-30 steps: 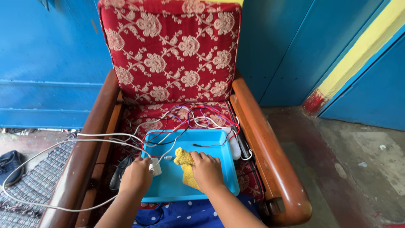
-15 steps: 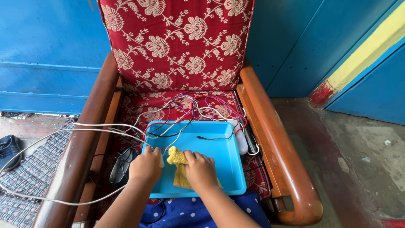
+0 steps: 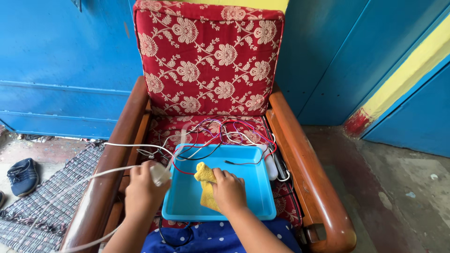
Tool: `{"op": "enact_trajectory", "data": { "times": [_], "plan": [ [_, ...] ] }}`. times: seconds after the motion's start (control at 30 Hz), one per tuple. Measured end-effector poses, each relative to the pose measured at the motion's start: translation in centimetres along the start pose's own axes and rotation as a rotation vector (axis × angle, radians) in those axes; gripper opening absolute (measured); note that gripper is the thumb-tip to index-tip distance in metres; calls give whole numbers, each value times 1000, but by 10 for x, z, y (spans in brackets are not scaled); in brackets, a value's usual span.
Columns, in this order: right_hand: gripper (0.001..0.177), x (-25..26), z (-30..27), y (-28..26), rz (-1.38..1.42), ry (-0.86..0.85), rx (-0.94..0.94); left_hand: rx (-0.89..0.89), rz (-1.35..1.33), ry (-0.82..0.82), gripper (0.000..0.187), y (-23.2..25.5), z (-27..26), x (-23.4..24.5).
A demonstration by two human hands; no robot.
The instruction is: The person wipes a blue tray, several tangled cables, and a computer mouse using a yellow cloth by hand while the items are positioned on a chair.
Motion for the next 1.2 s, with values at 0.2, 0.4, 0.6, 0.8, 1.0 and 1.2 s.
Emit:
{"op": "enact_trajectory", "data": {
  "times": [0.2,0.4,0.6,0.8,1.0,1.2],
  "plan": [
    [25,6,3,-16,-8,12,42,251,-17,72,74,-62,-2,3],
    [25,9,7,-14,12,37,63,251,17,9,74,-68,7,-11],
    [25,4,13,-6,7,26,66,182,61,-18,64,-68,35,-31],
    [26,-7,18,1,15,-10,41,154,145,-67,44,-72,54,-45],
    [29,-16,19,2,25,-32,30,162,431,-277,56,-66,65,-50],
    [29,-18,20,2,-1,-51,46,156,404,-299,58,-97,94,-93]
  ]
}}
Point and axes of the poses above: each hand's wrist, its own z-axis towards the middle knuckle, its own x-axis out of the back of the hand, y = z × x, the point moved 9 cm from there along z, towards the middle knuckle, and after that the axes turned 4 degrees about -y, right-handed, at the moved point
